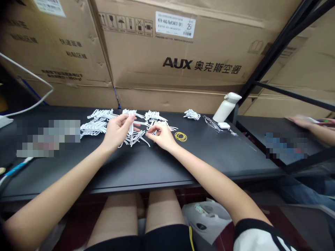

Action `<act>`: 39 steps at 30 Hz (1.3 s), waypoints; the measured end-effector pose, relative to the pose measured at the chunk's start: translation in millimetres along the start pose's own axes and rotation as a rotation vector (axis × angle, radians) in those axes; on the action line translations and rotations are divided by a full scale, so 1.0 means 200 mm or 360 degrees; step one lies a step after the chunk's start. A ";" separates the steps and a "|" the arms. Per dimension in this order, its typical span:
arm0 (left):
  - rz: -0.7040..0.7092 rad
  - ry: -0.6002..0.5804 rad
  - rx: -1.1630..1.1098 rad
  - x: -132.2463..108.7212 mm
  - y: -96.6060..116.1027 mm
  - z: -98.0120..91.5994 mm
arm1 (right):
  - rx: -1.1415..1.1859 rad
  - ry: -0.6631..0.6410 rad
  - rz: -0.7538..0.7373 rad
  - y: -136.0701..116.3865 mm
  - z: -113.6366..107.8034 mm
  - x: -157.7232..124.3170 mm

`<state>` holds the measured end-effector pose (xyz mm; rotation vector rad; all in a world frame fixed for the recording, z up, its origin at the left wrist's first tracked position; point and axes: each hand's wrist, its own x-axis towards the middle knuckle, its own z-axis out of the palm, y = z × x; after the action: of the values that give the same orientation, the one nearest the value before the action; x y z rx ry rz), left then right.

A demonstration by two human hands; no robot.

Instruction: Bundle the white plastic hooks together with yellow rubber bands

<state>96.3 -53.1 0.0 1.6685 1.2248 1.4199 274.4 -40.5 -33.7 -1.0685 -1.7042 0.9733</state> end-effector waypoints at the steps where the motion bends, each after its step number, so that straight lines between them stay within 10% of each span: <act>1: -0.0008 -0.0016 0.0023 0.00 0.00 0.00 | -0.0107 -0.0081 -0.0018 0.00 0.00 0.00; 39: 0.0101 -0.0160 0.0594 -0.03 -0.02 -0.01 | -0.0534 -0.0621 0.0042 -0.06 -0.09 -0.01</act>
<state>93.9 -56.6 -5.7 2.0160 1.4565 1.1773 289.1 -42.6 -16.5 -1.1690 -2.2375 0.9806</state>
